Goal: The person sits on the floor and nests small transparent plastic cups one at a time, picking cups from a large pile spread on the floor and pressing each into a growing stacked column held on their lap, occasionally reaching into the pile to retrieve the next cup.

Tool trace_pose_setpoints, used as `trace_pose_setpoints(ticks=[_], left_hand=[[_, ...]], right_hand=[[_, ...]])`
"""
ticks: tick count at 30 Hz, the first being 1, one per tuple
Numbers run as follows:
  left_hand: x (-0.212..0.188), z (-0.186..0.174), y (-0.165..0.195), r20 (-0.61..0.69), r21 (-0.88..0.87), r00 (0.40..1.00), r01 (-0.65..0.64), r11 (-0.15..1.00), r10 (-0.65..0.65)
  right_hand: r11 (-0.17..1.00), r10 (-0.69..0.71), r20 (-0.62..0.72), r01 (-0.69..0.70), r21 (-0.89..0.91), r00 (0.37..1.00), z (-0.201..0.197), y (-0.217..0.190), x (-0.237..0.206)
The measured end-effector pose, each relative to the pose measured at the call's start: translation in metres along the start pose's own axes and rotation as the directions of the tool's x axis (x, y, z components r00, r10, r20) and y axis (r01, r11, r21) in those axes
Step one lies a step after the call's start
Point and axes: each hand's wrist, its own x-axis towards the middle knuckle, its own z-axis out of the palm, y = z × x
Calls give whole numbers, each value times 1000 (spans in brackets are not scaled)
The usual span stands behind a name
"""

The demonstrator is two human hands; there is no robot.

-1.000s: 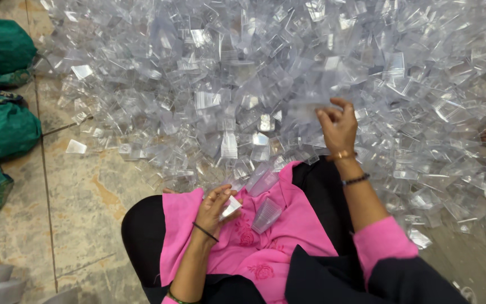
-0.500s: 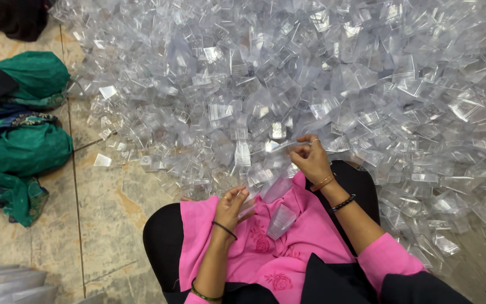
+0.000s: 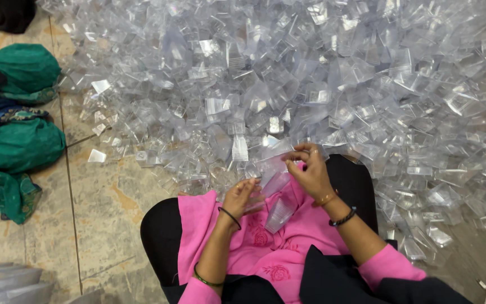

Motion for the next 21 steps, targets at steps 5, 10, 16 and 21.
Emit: trace_pose_setpoints(ticks=[5, 10, 16, 21], left_hand=[[-17, 7, 15, 16, -42, 999, 48, 998, -47], [-32, 6, 20, -31, -121, 999, 18, 993, -22], [-21, -10, -1, -3, -55, 1000, -25, 998, 25], [-33, -40, -44, 144, 152, 953, -287, 946, 266]], right_hand=[[807, -296, -31, 232, -543, 955, -6, -11, -2], [942, 115, -42, -95, 321, 993, -9, -17, -6], [899, 233, 111, -258, 353, 966, -23, -45, -27], [942, 26, 150, 26, -333, 988, -40, -54, -38]])
